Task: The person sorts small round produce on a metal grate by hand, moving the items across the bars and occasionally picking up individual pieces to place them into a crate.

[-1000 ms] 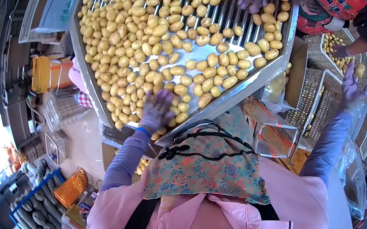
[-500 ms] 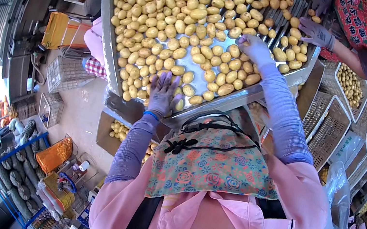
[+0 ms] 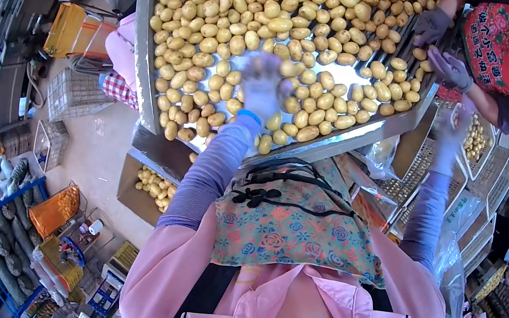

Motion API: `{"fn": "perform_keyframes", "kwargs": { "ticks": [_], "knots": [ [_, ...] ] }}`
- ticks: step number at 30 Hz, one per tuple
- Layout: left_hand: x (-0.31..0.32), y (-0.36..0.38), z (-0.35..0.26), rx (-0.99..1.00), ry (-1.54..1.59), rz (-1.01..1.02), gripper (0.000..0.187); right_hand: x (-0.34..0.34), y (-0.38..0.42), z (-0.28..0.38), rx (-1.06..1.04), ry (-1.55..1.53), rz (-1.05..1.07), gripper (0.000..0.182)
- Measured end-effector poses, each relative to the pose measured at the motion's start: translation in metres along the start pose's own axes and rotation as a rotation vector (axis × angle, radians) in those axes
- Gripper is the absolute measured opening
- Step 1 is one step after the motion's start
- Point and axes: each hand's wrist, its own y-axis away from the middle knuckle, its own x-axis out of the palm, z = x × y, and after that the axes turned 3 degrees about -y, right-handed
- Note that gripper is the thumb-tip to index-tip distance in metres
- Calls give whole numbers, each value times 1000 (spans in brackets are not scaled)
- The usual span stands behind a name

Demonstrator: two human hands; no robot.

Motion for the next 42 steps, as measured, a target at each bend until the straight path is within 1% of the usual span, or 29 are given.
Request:
{"fn": "perform_keyframes", "kwargs": {
  "ticks": [1, 2, 3, 4, 7, 8, 10, 11, 13, 14, 16, 18, 19, 20, 22, 24, 25, 26, 27, 28, 30, 31, 32, 36, 37, 39, 40, 41, 42],
  "knots": [
    [-3, 2, -12, 151, 33, -21, 68, 33, 23, 31, -37, 148, 236, 62],
    [-5, 13, -8, 153, 27, -19, 68, 69, 55, 0, -373, 354, 440, 61],
    [-8, 35, -1, 286, 40, -4, 68, 95, 80, 64, -352, 46, 627, 59],
    [-15, 61, 6, 416, 54, 19, 67, 111, 98, 97, -660, 439, 746, 71],
    [-62, 120, 66, 382, -36, 273, 65, 173, 176, 97, -609, 420, 1016, 80],
    [-72, 130, 90, 380, -115, 411, 66, 180, 182, 136, -615, 434, 1061, 81],
    [-52, 145, 143, 328, -243, 168, 70, 206, 207, 170, -665, 284, 1139, 84],
    [-47, 140, 149, 333, -245, 172, 70, 216, 223, 191, -694, 371, 1159, 85],
    [-29, 108, 150, -321, -48, -192, 77, 242, 261, 197, -822, 140, 1107, 79],
    [-20, 96, 141, -325, -46, -194, 77, 251, 273, 198, -854, 38, 1145, 77],
    [-4, 80, 100, -259, -87, 626, 73, 239, 272, 196, -908, -7, 1187, 67],
    [-30, 102, 58, 233, -353, 256, 83, 233, 240, 186, -987, -45, 1225, 57],
    [-54, 96, 59, 387, 30, 171, 80, 229, 214, 175, -1002, -129, 1241, 49],
    [-62, 88, 74, 391, 34, 178, 80, 228, 193, 159, -1005, -214, 1257, 40],
    [-67, 64, 109, 70, -190, 343, 77, 265, 162, 96, -673, -126, 1376, 27],
    [-37, 40, 121, -31, -344, 32, 76, 252, 111, 149, -527, -66, 877, 23],
    [-10, 20, 114, -22, -222, -24, 73, 263, 102, 161, -524, 21, 868, 23],
    [-14, -5, 75, -148, -271, 177, 71, 279, 97, 173, -517, 107, 847, 23],
    [11, -16, 52, -175, -166, 13, 75, 293, 98, 184, -568, 278, 907, 25],
    [27, -18, 29, -28, -184, -188, 80, 305, 99, 191, -605, 460, 961, 27],
    [-4, -5, -34, 121, -153, 106, 83, 316, 110, 196, -496, 624, 1053, 39],
    [11, 14, -41, 290, 87, -9, 77, 304, 112, 190, -442, 549, 1167, 37],
    [14, 36, -40, 411, 15, 49, 73, 293, 109, 179, -392, 473, 1267, 36],
    [-24, 94, 17, 621, 146, 261, 67, 178, 121, 130, -202, -177, 978, 37],
    [-25, 100, 45, 561, 56, 266, 65, 137, 120, 117, -38, -223, 837, 42],
    [-34, 98, 104, 386, -170, 202, 66, 60, 92, 56, -222, -288, 380, 40],
    [-46, 88, 117, 291, -242, 127, 68, 19, 70, -8, 218, -615, 177, 37],
    [-48, 75, 119, 142, -269, 65, 72, -13, 26, -2, -55, -181, 5, 40],
    [-31, 57, 122, 27, -178, -9, 72, -23, 16, 3, 52, -218, -68, 45]
  ]
}}
